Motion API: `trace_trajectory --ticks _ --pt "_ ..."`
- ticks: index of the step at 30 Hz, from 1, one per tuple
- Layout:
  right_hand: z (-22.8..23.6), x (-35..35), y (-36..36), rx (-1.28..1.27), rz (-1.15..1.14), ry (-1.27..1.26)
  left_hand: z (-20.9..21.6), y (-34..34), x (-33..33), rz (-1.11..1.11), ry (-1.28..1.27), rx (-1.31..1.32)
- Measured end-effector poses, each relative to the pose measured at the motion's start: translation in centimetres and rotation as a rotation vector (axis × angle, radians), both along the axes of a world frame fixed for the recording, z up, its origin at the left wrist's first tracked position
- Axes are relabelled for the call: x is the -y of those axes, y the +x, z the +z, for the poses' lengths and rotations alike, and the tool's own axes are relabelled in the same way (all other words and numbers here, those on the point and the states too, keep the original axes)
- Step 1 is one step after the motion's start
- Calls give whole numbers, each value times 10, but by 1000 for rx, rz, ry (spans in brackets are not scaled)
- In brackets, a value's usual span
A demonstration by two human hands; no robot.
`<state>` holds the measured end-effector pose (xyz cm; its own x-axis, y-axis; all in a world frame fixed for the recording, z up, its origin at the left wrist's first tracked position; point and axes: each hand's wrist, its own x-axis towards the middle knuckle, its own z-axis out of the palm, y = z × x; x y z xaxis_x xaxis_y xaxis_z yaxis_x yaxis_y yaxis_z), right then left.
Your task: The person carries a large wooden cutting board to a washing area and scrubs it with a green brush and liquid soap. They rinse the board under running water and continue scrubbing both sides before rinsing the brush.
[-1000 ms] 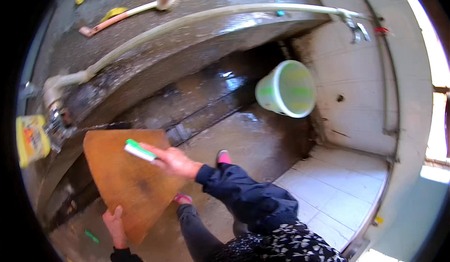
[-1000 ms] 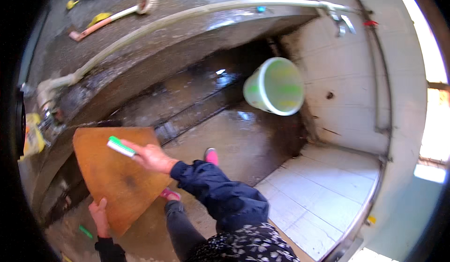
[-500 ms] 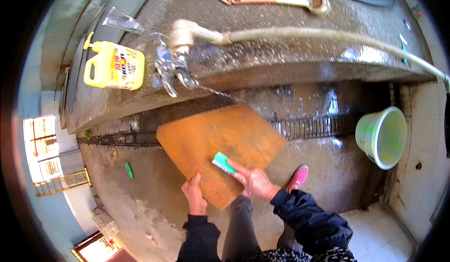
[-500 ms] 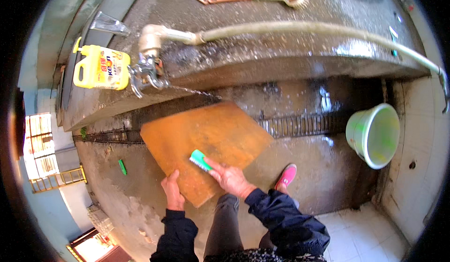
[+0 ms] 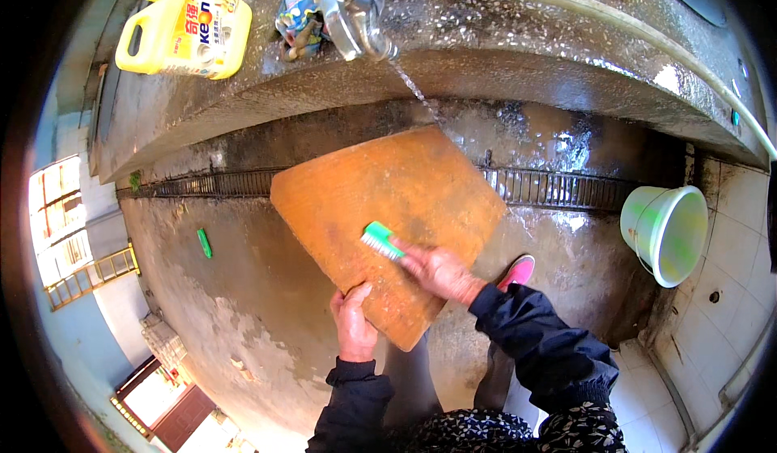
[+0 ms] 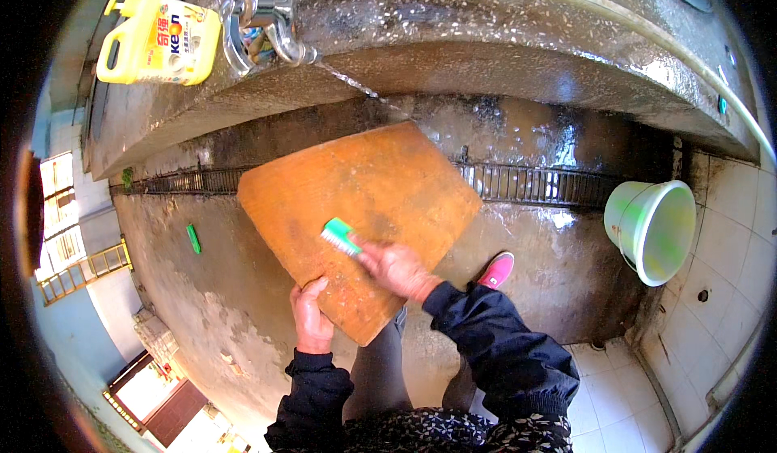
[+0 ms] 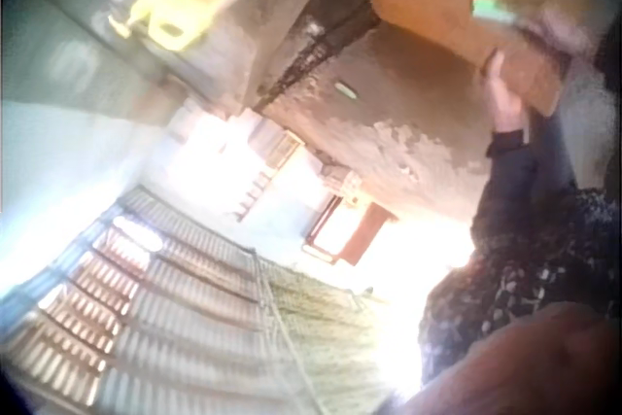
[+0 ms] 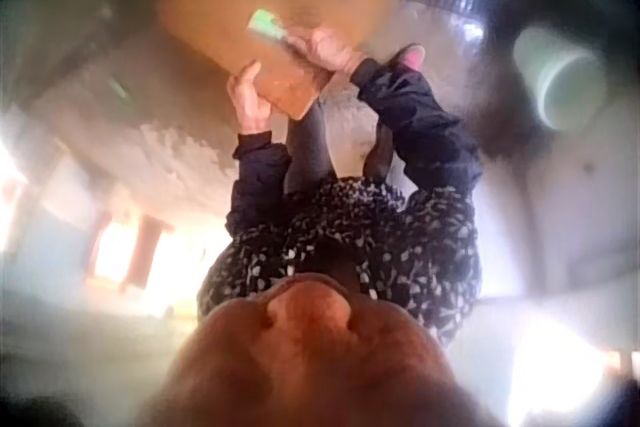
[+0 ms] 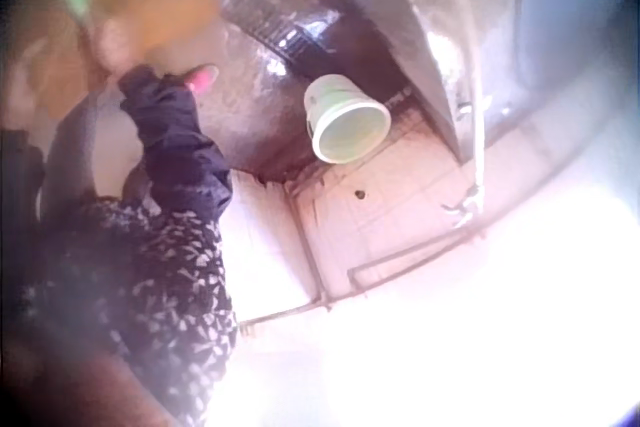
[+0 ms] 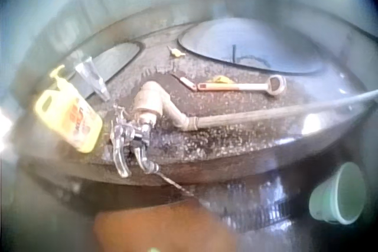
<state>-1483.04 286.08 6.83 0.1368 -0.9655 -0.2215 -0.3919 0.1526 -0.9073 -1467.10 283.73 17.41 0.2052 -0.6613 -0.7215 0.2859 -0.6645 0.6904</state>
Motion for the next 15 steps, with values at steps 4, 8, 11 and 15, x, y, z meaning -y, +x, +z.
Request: trace_trajectory --ticks 4,8,11,15 --pt "-35 9 -31 -120 -76 84 9 -2 13 -38 -31 27" --pt "-13 12 -25 -19 -162 46 16 -6 20 -30 -37 -44" --pt "33 32 -17 84 -11 32 10 -3 27 -45 -40 -98" --pt "17 39 -17 2 78 -21 -31 -2 30 36 -18 -119"
